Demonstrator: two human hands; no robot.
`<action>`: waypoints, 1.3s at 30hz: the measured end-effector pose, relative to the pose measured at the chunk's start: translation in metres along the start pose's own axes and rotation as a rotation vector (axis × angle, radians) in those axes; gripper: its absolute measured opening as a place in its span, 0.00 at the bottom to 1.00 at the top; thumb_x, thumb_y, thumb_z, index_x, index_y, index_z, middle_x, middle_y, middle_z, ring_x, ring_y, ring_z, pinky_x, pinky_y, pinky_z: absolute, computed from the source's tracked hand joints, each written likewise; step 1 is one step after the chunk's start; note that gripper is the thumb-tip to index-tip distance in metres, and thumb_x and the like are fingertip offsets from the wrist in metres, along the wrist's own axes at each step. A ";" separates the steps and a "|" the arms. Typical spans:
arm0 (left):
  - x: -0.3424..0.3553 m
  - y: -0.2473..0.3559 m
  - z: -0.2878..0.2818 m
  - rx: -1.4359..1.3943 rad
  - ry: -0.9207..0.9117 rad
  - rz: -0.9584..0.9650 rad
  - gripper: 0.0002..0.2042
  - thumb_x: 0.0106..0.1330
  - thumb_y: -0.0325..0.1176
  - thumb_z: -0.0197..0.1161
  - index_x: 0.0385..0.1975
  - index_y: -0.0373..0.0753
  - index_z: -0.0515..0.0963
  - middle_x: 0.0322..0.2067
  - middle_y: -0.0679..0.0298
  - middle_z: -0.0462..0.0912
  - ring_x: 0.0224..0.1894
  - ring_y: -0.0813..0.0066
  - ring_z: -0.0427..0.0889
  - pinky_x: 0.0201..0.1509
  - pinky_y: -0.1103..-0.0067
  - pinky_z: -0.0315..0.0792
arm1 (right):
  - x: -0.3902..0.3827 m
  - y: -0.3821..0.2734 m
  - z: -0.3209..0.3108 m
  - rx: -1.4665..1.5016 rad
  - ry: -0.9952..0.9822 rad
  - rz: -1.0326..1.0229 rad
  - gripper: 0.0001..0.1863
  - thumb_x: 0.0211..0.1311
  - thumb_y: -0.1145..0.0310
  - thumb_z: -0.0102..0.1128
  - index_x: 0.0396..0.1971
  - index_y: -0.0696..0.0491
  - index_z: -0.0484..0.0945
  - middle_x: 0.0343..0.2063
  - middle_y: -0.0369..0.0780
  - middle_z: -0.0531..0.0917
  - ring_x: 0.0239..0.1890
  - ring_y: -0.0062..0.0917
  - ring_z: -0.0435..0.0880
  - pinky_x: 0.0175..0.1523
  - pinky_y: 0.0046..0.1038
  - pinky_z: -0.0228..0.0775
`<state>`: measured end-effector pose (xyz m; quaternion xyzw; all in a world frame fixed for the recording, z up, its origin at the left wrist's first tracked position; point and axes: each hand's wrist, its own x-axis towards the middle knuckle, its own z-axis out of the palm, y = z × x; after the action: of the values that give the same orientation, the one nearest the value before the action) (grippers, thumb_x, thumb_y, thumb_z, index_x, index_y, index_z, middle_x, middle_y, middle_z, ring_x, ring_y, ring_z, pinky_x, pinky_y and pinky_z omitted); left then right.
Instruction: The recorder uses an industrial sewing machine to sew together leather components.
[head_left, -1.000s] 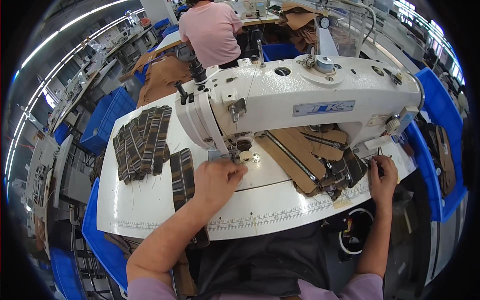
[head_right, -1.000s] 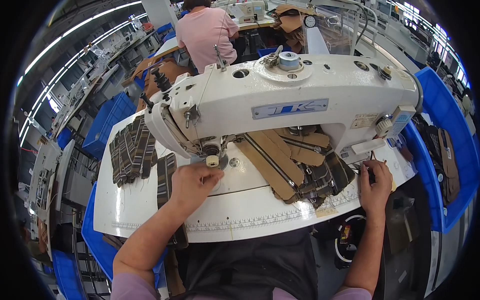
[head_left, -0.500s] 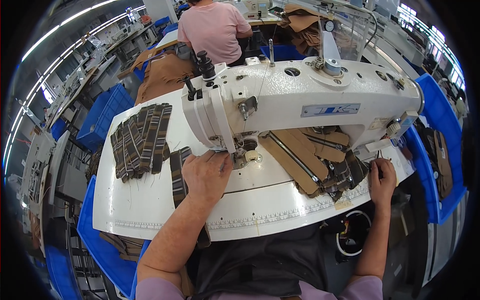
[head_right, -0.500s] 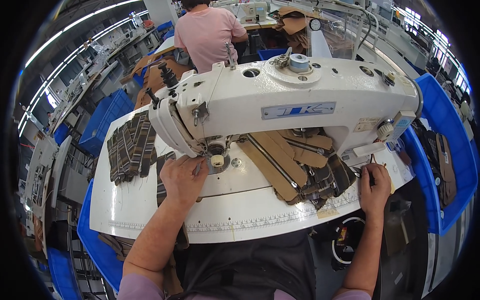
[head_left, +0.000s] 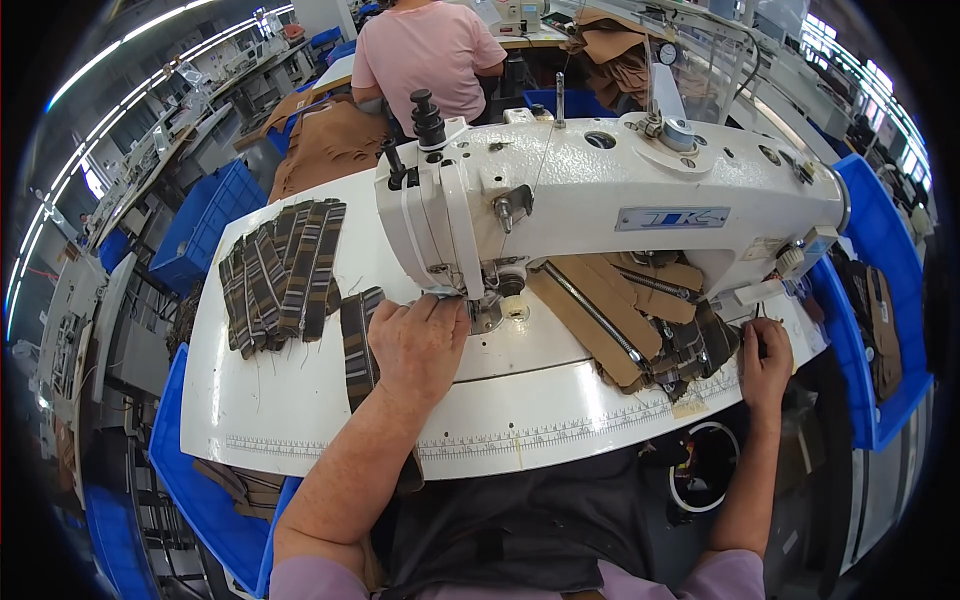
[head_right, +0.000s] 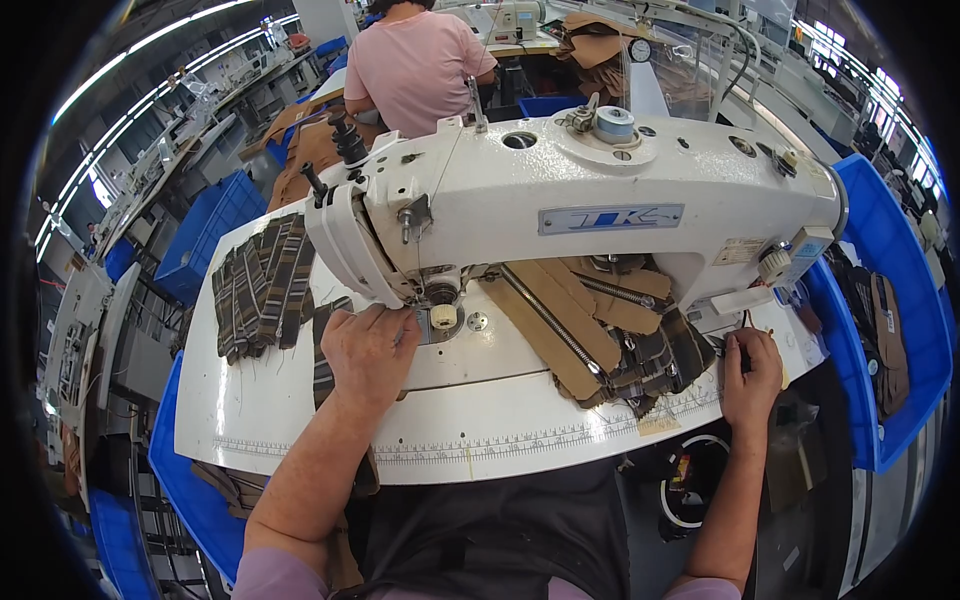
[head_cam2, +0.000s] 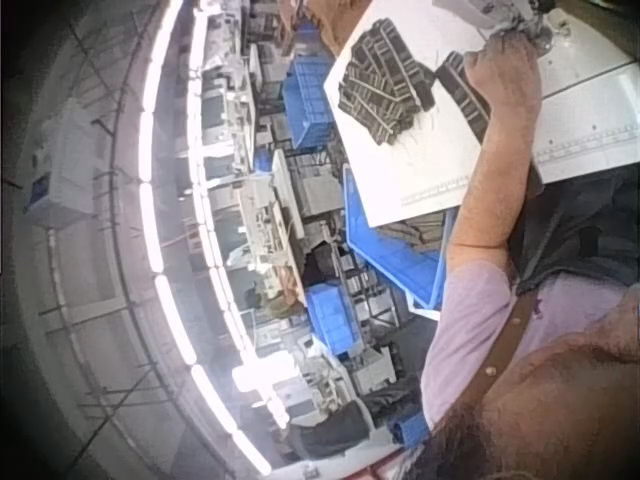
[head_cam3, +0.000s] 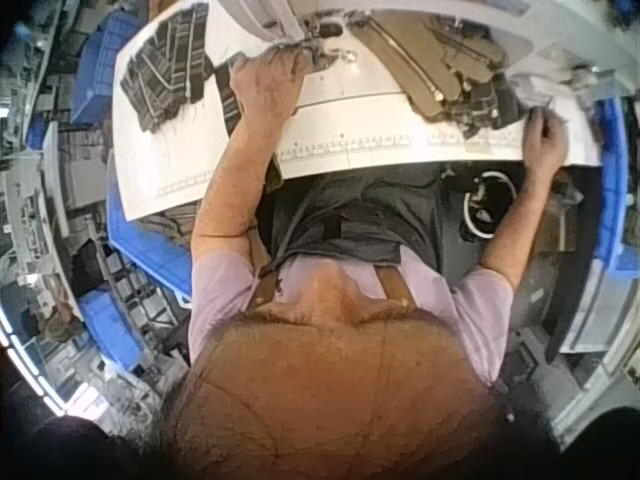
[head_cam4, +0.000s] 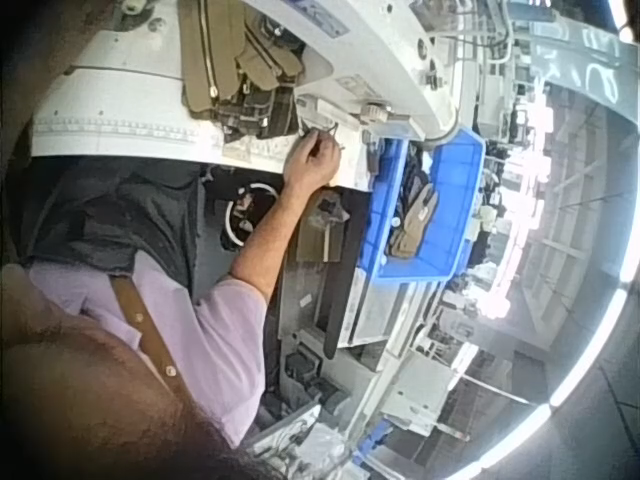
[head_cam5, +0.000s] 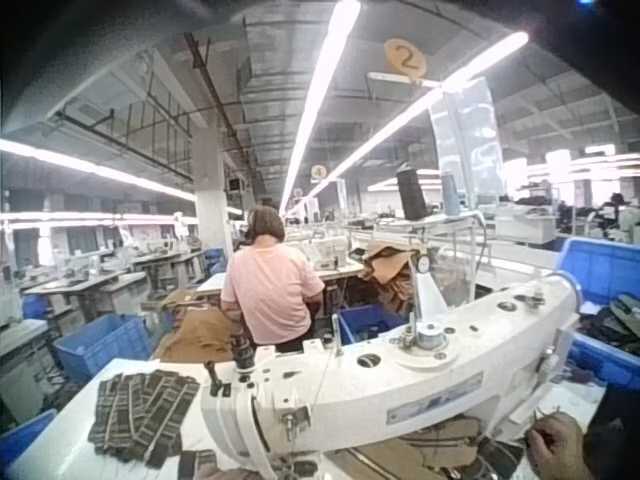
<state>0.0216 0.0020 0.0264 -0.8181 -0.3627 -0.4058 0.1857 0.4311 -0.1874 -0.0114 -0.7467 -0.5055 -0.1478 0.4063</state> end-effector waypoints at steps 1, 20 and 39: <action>0.000 0.000 0.000 -0.004 -0.001 0.001 0.04 0.49 0.25 0.72 0.24 0.42 0.84 0.18 0.69 0.80 0.18 0.70 0.77 0.27 0.74 0.65 | 0.000 0.000 0.000 0.001 0.001 0.000 0.04 0.64 0.75 0.61 0.34 0.61 0.80 0.35 0.46 0.83 0.40 0.41 0.82 0.52 0.35 0.71; -0.001 -0.001 0.005 -0.085 0.020 -0.042 0.03 0.50 0.26 0.72 0.23 0.42 0.84 0.17 0.70 0.80 0.16 0.72 0.75 0.27 0.75 0.64 | -0.001 -0.003 -0.001 -0.054 0.001 -0.005 0.06 0.65 0.73 0.61 0.35 0.61 0.81 0.37 0.46 0.84 0.42 0.42 0.83 0.51 0.37 0.72; -0.002 0.000 0.007 -0.154 0.057 -0.083 0.05 0.48 0.24 0.72 0.21 0.41 0.83 0.13 0.72 0.73 0.14 0.74 0.69 0.25 0.76 0.61 | 0.000 0.000 -0.001 -0.037 -0.014 0.009 0.06 0.64 0.74 0.61 0.35 0.61 0.82 0.37 0.46 0.84 0.43 0.41 0.83 0.52 0.35 0.72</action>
<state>0.0245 0.0061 0.0207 -0.8024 -0.3584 -0.4630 0.1155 0.4315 -0.1884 -0.0106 -0.7574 -0.5021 -0.1499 0.3895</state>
